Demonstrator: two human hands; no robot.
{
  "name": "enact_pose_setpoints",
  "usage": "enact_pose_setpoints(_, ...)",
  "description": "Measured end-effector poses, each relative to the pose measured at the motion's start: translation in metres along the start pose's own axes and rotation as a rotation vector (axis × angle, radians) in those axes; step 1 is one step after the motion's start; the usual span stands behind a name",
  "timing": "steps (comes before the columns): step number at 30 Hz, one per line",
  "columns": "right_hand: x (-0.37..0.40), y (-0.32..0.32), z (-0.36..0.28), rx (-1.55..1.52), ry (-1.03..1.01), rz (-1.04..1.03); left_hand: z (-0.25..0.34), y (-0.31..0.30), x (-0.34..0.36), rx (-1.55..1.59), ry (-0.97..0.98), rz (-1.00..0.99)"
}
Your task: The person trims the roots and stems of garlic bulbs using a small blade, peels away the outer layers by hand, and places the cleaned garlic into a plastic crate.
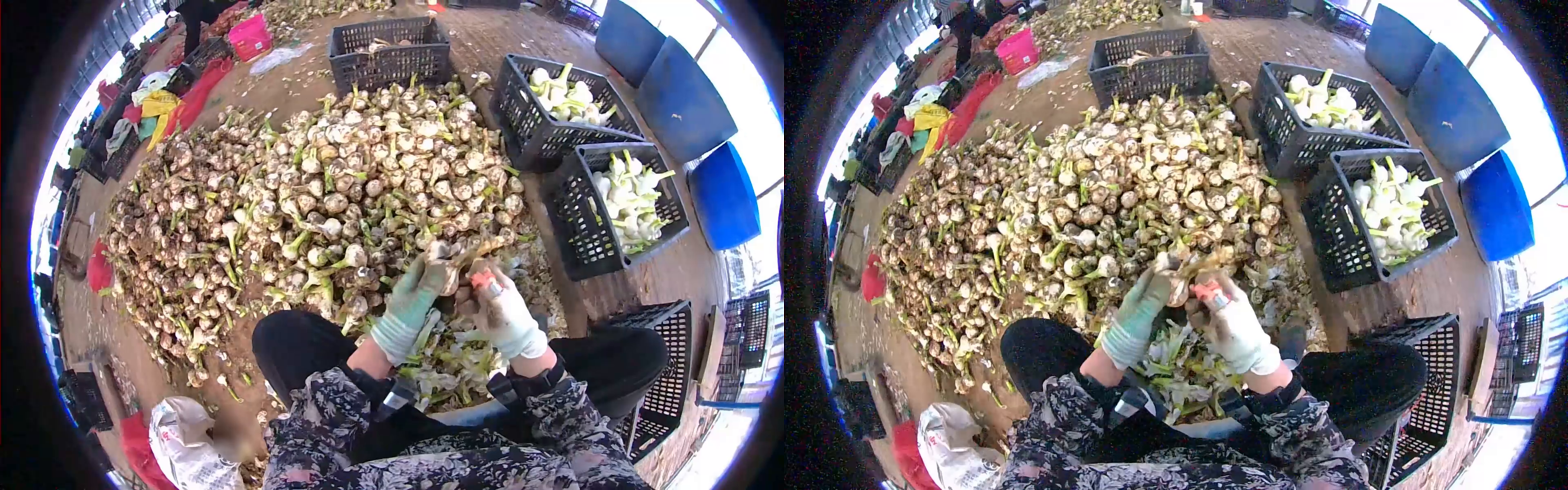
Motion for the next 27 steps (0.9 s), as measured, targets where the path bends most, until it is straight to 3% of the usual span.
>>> enact_pose_setpoints(2, -0.001, 0.004, -0.006, 0.488, -0.138, -0.103, 0.010, 0.004, 0.003, -0.158, 0.252, -0.027)
enact_pose_setpoints(3, -0.002, 0.010, -0.005, 0.156, 0.021, -0.025, 0.010, 0.005, 0.004, -0.154, 0.252, -0.025)
enact_pose_setpoints(6, -0.011, 0.013, -0.002, 0.214, -0.071, 0.052, 0.016, 0.007, 0.004, -0.301, 0.420, -0.067)
enact_pose_setpoints(8, -0.013, 0.017, -0.005, 0.243, -0.144, 0.089, 0.022, 0.005, 0.006, -0.704, 0.714, 0.019)
enact_pose_setpoints(10, -0.016, 0.011, -0.005, 0.382, -0.107, 0.101, 0.020, 0.006, 0.006, -0.643, 0.703, 0.014)
enact_pose_setpoints(12, -0.012, 0.012, -0.010, 0.345, -0.046, 0.081, 0.011, 0.002, 0.001, -0.418, 0.505, -0.020)
enact_pose_setpoints(15, -0.008, 0.011, -0.011, 0.311, -0.023, 0.059, 0.010, 0.004, 0.001, -0.249, 0.419, -0.013)
enact_pose_setpoints(18, -0.011, 0.014, -0.018, 0.312, -0.115, 0.039, 0.016, 0.010, 0.002, -0.410, 0.550, -0.071)
enact_pose_setpoints(20, -0.013, 0.014, -0.020, 0.314, -0.162, 0.019, 0.013, 0.010, 0.002, -0.366, 0.524, -0.054)
enact_pose_setpoints(22, -0.016, 0.011, -0.018, 0.477, 0.037, 0.110, 0.015, 0.011, 0.002, -0.323, 0.507, -0.036)
enact_pose_setpoints(24, -0.009, 0.016, -0.024, 0.400, 0.036, 0.018, 0.010, 0.011, 0.003, -0.015, 0.261, -0.056)
enact_pose_setpoints(26, -0.011, 0.015, -0.024, 0.473, -0.215, -0.027, 0.004, 0.006, 0.000, 0.007, 0.260, -0.019)
enact_pose_setpoints(27, -0.013, 0.010, -0.021, 0.509, -0.207, -0.022, -0.001, 0.003, -0.001, 0.030, 0.261, 0.015)
Point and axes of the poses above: each hand's wrist, its own x-axis away from the middle knuckle, its own y-axis out of the palm, z = x × y, the point moved 4 cm from there along -x, towards the middle knuckle, and after that the axes turned 2 degrees about -y, right-handed, at the moved point
